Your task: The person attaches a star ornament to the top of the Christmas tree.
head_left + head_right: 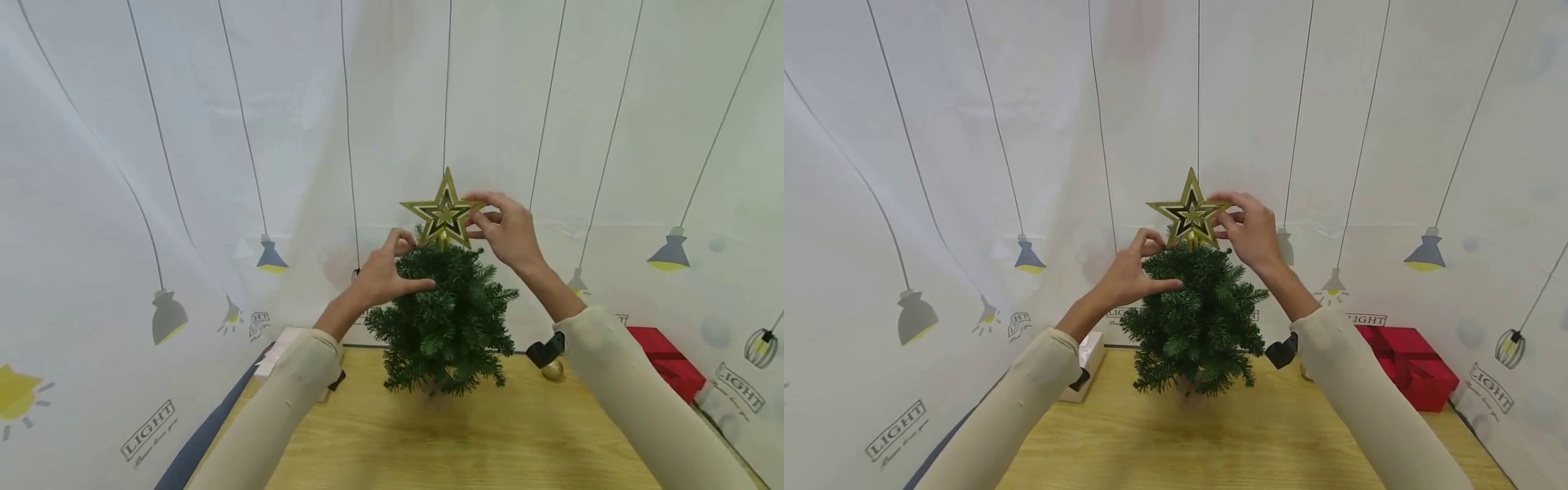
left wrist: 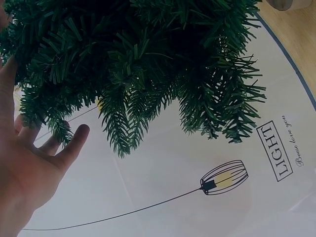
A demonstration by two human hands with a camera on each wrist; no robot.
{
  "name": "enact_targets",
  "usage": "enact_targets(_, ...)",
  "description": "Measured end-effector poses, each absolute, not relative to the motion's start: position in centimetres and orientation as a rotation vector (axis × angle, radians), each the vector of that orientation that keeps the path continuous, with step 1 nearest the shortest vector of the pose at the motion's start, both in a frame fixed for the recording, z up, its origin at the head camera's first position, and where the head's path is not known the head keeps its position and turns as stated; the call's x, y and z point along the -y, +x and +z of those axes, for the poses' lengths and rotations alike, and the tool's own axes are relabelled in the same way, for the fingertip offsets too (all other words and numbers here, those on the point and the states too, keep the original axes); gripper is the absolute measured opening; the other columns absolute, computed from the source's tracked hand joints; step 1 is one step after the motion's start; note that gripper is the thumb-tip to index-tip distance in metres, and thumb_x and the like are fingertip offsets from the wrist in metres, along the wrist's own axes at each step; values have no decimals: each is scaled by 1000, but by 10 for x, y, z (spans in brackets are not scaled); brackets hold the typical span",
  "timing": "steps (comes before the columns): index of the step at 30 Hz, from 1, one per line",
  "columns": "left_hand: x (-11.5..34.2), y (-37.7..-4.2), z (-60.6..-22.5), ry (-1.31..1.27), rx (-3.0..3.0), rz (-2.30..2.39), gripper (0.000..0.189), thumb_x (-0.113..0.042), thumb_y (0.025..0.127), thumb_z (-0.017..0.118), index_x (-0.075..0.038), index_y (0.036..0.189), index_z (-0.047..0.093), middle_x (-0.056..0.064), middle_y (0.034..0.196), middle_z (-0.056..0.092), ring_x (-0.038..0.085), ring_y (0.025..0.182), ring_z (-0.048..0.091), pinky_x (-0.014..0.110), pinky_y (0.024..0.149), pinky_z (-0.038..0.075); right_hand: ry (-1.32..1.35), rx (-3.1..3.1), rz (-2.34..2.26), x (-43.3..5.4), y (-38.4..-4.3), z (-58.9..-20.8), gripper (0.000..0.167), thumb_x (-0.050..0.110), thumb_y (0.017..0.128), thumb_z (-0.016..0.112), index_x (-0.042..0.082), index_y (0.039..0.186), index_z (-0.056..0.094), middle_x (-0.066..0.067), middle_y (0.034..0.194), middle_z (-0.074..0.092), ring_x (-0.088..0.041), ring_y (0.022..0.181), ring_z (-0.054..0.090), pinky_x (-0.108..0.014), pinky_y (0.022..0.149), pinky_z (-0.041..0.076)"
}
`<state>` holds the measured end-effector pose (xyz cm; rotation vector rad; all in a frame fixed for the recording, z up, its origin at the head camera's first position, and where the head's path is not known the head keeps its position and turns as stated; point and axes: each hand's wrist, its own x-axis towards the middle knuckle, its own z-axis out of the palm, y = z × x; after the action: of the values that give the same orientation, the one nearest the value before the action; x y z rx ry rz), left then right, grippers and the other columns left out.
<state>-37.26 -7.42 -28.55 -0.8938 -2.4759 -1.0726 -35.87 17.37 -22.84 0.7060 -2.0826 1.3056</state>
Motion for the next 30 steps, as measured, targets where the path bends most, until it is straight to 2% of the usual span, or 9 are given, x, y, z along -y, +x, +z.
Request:
enact_targets(10, 77, -381, -290, -880, 2475, -1054, 75, -44, 83, 89, -21, 132, 38, 18, 155, 50, 40, 138, 53, 60, 107, 47, 710, 2105, 1202, -162, -363, -236, 29, 3, 105, 60, 4, 133, 69, -18, 121, 59, -35, 99, 75, -28, 77, 62)
enact_targets(15, 79, -384, -291, -887, 2469, -1051, 79, -45, 84, 88, -24, 140, 37, 17, 156, 49, 39, 139, 51, 61, 109, 46, 733, 2081, 1197, -163, -364, -235, 28, 1, 104, 61, 2, 131, 69, -19, 121, 59, -35, 100, 74, -26, 77, 62)
enact_targets(26, 84, -390, -297, -906, 2436, -1082, 78, -44, 87, 85, -24, 145, 38, 14, 158, 48, 31, 145, 47, 63, 112, 42, 766, 2054, 1214, -169, -363, -232, 32, 7, 105, 62, 5, 137, 65, -18, 128, 64, -34, 101, 74, -37, 86, 62)
enact_targets(30, 84, -390, -297, -923, 2400, -1110, 75, -45, 89, 83, -25, 147, 39, 13, 158, 48, 32, 146, 45, 64, 112, 41, 755, 2059, 1198, -173, -362, -230, 34, 10, 106, 62, 7, 139, 63, -17, 126, 67, -34, 101, 74, -29, 84, 61)
